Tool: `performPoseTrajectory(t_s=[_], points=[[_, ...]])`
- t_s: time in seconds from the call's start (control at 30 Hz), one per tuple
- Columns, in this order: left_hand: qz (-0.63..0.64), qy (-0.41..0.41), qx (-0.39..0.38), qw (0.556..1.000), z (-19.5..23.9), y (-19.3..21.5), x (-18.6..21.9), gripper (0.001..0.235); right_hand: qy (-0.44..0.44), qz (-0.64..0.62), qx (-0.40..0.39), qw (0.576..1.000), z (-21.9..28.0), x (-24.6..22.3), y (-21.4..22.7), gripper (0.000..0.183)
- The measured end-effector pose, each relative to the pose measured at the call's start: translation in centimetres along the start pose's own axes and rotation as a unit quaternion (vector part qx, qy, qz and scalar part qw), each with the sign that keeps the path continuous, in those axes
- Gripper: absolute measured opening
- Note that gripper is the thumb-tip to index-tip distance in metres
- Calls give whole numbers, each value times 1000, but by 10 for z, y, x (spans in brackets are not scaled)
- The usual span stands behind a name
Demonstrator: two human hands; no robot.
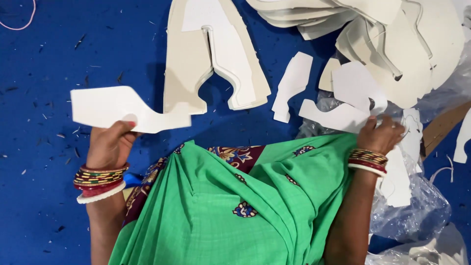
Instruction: The person sorts and stacks cut shoe upper components while sitting on the floor workspace.
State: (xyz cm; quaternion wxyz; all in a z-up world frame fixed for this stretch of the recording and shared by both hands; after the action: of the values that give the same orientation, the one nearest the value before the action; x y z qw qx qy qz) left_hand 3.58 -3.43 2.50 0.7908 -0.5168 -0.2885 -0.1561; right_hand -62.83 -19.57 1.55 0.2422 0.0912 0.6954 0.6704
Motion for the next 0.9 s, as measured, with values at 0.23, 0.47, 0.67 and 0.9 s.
performPoseTrajectory(t_s=[0.23, 0.47, 0.67, 0.9], points=[[-88, -6, -4, 996, -19, -34, 1, 40, 326, -101, 128, 931, 66, -174, 24, 32], [-284, -127, -120, 943, -74, -23, -38, 55, 530, -136, 1, 837, 140, -351, -40, 35], [-278, -141, -75, 947, -101, -56, -46, 75, 480, -8, -35, 877, 147, -380, -102, 57], [-324, -128, -145, 926, -135, -57, -71, 64, 501, -14, -26, 865, 148, -374, -97, 58]])
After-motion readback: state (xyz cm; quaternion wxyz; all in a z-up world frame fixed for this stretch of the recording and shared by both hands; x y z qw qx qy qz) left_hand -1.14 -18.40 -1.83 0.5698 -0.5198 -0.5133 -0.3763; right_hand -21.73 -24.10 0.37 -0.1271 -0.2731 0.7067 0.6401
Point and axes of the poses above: each hand's wrist, its own z-axis away from the middle knuckle, its own y-axis out of the back of the hand, x = y × z, the point moved 5 cm from there along -z, towards the middle knuckle, and after that the axes turned 15 degrees about z, right-handed, at the moved point
